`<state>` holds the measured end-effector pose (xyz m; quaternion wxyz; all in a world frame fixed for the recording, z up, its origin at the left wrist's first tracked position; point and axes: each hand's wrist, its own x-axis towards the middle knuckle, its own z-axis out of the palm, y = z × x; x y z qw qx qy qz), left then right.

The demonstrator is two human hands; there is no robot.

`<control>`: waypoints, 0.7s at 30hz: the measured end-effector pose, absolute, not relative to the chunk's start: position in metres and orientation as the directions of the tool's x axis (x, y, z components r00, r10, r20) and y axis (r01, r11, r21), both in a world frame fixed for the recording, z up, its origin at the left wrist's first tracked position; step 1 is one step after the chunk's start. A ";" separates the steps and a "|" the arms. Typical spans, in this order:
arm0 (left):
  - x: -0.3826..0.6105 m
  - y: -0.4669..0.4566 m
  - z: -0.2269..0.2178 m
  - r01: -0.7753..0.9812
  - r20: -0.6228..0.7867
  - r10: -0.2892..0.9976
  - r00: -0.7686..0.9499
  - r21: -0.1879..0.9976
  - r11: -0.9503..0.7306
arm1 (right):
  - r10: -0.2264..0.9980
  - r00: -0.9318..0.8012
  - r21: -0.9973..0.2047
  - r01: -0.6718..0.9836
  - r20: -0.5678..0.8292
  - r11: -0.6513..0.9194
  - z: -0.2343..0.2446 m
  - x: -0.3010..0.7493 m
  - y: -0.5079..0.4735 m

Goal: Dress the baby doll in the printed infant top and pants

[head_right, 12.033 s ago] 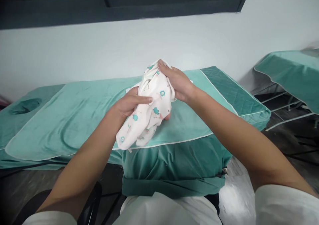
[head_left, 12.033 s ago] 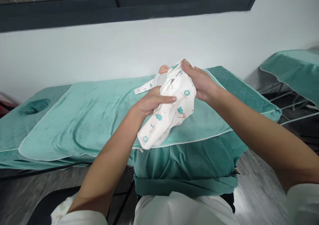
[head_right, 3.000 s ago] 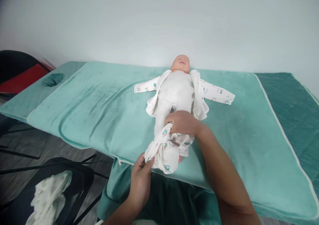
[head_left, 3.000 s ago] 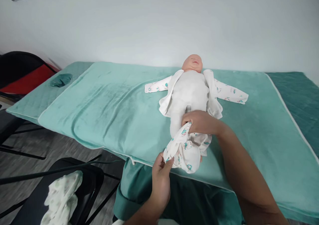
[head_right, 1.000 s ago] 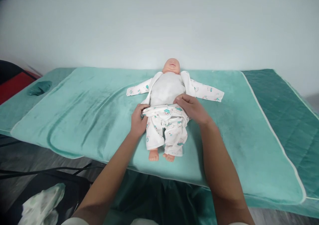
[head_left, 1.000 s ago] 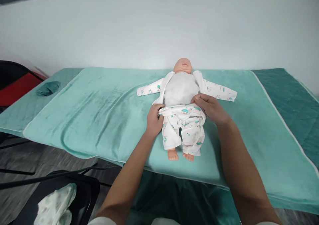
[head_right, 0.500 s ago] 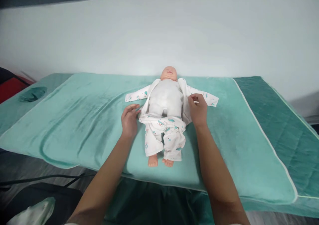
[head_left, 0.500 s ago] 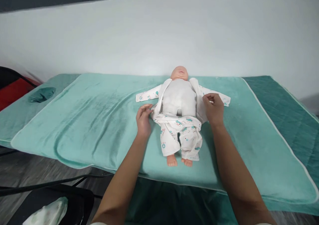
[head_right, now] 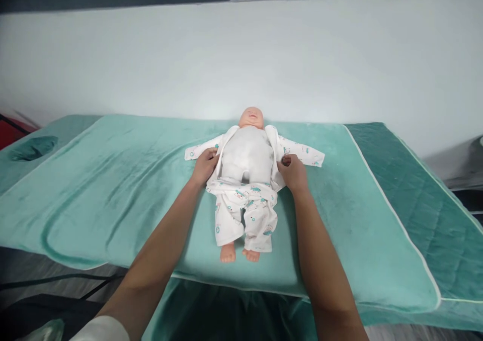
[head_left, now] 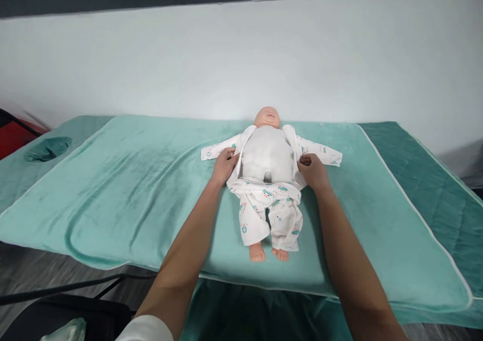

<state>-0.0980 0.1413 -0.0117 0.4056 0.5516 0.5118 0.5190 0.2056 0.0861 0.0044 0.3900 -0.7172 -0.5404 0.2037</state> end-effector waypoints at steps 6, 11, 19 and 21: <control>-0.118 0.135 -0.011 -0.120 0.173 0.893 -0.416 0.963 -0.242 | 0.928 0.352 -0.897 0.440 0.122 -0.049 0.001 0.208 0.088; -0.134 0.134 -0.016 0.073 0.243 0.775 -0.584 0.966 -0.248 | 0.941 0.327 -0.914 0.403 0.087 -0.055 0.006 0.205 0.086; -0.130 0.124 -0.010 0.237 0.250 0.729 -0.637 0.964 -0.124 | 0.673 0.608 -0.720 0.676 0.422 -0.159 0.028 0.255 0.067; -0.127 0.125 -0.010 0.261 0.259 0.732 -0.631 0.958 -0.115 | 0.622 0.532 -0.691 0.723 0.575 0.021 0.044 0.248 0.058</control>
